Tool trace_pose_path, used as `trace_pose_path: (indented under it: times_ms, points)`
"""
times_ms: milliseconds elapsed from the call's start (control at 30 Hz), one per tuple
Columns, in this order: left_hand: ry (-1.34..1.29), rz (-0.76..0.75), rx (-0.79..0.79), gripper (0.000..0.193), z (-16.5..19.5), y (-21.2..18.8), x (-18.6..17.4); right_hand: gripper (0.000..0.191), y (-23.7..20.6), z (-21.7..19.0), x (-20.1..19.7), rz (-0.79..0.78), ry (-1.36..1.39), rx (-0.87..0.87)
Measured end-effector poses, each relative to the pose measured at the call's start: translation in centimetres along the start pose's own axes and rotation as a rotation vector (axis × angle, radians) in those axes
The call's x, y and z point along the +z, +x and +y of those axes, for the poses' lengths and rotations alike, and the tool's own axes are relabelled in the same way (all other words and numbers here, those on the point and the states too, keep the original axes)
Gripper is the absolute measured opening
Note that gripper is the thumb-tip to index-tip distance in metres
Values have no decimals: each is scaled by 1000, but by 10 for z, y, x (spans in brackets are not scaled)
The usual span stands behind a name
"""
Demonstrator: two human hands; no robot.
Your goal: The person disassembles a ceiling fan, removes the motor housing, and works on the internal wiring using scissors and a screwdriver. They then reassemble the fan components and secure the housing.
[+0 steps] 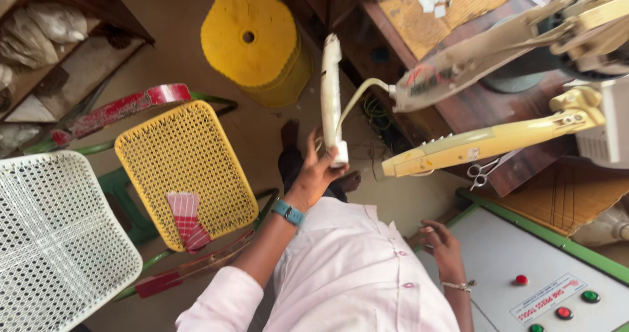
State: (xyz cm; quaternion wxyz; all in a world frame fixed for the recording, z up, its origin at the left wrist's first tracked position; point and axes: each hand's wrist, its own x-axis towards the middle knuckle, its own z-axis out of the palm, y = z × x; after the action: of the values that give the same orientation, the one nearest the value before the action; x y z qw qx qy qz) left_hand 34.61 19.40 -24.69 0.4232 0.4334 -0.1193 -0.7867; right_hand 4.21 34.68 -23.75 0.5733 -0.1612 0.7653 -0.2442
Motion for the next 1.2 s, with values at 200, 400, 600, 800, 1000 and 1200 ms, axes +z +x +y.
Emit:
trace_pose_path:
  times_ms: [200, 400, 600, 800, 1000, 1200]
  points:
    - [619, 117, 211, 104, 20, -14, 12, 31, -15, -41, 0, -148, -71, -194]
    - [623, 17, 416, 120, 36, -20, 25, 30, -24, -116, 19, -290, -61, -463]
    - [864, 81, 654, 116, 35, -41, 51, 40, -24, -164, 67, -427, 26, -481]
    - [1110, 38, 898, 117, 40, -47, 74, 52, -14, -192, 101, -470, 323, -500]
    - [987, -79, 798, 95, 38, -50, 75, 48, 11, -204, 98, -495, 606, -487]
    - [666, -96, 153, 42, 44, -39, 60, 48, 25, -212, 95, -584, 664, -327]
